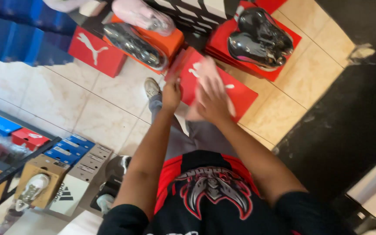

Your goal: Wiping and dusting various shoe boxes with a pink cloth in a storage area.

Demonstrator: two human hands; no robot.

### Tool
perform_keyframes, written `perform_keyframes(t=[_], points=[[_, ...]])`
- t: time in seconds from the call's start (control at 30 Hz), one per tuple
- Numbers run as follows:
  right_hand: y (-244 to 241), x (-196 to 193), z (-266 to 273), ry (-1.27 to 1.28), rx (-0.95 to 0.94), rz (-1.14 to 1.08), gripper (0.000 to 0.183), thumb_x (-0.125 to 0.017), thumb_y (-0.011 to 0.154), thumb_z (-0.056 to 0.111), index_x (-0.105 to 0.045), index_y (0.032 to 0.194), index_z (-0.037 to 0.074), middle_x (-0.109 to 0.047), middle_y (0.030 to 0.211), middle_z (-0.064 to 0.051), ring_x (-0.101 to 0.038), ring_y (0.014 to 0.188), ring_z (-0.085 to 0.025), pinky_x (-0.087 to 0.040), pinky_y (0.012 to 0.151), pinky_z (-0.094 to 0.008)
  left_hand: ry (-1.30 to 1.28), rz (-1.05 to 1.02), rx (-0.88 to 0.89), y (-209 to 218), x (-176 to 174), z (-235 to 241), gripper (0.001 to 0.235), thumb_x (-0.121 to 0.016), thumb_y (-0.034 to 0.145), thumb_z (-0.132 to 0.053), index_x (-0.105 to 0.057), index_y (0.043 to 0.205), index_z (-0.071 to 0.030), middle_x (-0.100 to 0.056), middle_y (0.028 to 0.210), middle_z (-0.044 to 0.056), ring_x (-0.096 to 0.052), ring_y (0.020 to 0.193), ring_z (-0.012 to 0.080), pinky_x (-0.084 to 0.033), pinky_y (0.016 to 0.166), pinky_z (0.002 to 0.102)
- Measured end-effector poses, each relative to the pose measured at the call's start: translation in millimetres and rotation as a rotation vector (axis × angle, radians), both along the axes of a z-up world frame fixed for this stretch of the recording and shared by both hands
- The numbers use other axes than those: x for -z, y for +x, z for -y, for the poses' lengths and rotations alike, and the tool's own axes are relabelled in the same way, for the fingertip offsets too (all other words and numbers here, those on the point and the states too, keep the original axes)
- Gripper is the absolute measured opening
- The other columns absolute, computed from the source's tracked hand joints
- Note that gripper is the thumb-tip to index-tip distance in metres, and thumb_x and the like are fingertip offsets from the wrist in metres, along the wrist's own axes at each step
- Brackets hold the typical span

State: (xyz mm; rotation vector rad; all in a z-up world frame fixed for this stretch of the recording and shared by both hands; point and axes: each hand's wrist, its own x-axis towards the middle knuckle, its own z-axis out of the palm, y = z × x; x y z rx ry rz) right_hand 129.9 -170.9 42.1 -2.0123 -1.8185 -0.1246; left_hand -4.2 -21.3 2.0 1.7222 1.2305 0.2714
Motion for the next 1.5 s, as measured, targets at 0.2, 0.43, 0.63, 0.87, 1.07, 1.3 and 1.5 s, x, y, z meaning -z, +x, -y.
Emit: perform_keyframes(t=[0.2, 0.43, 0.63, 0.87, 1.07, 1.3, 1.5], points=[[42, 25, 75, -0.216, 0.357, 0.150, 0.077, -0.057, 0.095, 0.055, -0.049, 0.154, 0.006, -0.035, 0.160, -0.032, -0.028, 0.145, -0.059, -0.021, 0.114, -0.072, -0.066, -0.034, 0.048, 5, -4, -1, 0.034, -0.044, 0.111, -0.038, -0.063, 0.138, -0.032, -0.073, 0.112, 0.016, -0.067, 0.110, 0.0400, -0.054, 0.097, 0.052], [-9, 14, -70, -0.159, 0.363, 0.059, 0.072, -0.063, 0.094, 0.054, -0.053, 0.153, 0.014, -0.033, 0.165, -0.019, -0.022, 0.152, -0.048, -0.018, 0.119, -0.069, -0.156, -0.056, 0.127, -6, 2, -12, 0.034, -0.042, 0.111, -0.039, -0.056, 0.135, -0.020, -0.066, 0.124, 0.026, -0.061, 0.117, 0.0502, -0.048, 0.104, 0.061], [12, 13, 54, 0.025, 0.230, 0.101, 0.072, -0.053, 0.091, 0.056, -0.060, 0.143, 0.007, -0.052, 0.151, -0.023, -0.046, 0.137, -0.052, -0.033, 0.114, -0.069, -0.167, -0.005, 0.160, -4, -15, -14, 0.034, -0.039, 0.112, -0.040, -0.052, 0.140, -0.029, -0.065, 0.131, 0.019, -0.060, 0.122, 0.0453, -0.049, 0.105, 0.056], [16, 34, 5, -0.187, 0.474, 0.037, 0.081, -0.058, 0.093, 0.059, -0.049, 0.153, 0.004, -0.035, 0.162, -0.028, -0.026, 0.148, -0.056, -0.021, 0.116, -0.070, -0.083, -0.289, 0.326, 27, -25, -30, 0.037, -0.033, 0.109, -0.047, -0.047, 0.132, -0.021, -0.063, 0.128, 0.020, -0.065, 0.112, 0.0455, -0.053, 0.095, 0.060], [-7, 18, -7, -0.227, 0.428, 0.036, 0.076, -0.059, 0.090, 0.051, -0.050, 0.153, 0.009, -0.038, 0.162, -0.023, -0.029, 0.148, -0.053, -0.023, 0.117, -0.069, -0.120, -0.364, 0.321, 46, -9, -28, 0.054, -0.017, 0.109, -0.056, -0.039, 0.147, -0.025, -0.057, 0.139, 0.017, -0.064, 0.117, 0.0459, -0.052, 0.097, 0.061], [38, 29, 77, -0.205, 0.581, 0.032, 0.088, -0.062, 0.087, 0.066, -0.058, 0.145, 0.000, -0.045, 0.154, -0.029, -0.037, 0.143, -0.055, -0.025, 0.118, -0.065, -0.076, -0.488, 0.344, 59, -36, -32, 0.064, -0.028, 0.105, -0.065, -0.042, 0.151, -0.022, -0.065, 0.132, 0.019, -0.068, 0.109, 0.0483, -0.053, 0.096, 0.060], [95, -36, -117, -0.797, 0.475, -0.727, 0.086, -0.063, 0.070, 0.088, -0.060, 0.139, 0.036, -0.062, 0.141, 0.011, -0.059, 0.132, -0.019, -0.046, 0.110, -0.041, -0.093, -0.539, 0.310, 53, -7, -28, 0.060, -0.030, 0.104, -0.070, -0.042, 0.150, -0.033, -0.071, 0.117, 0.019, -0.070, 0.104, 0.0473, -0.054, 0.093, 0.059]])
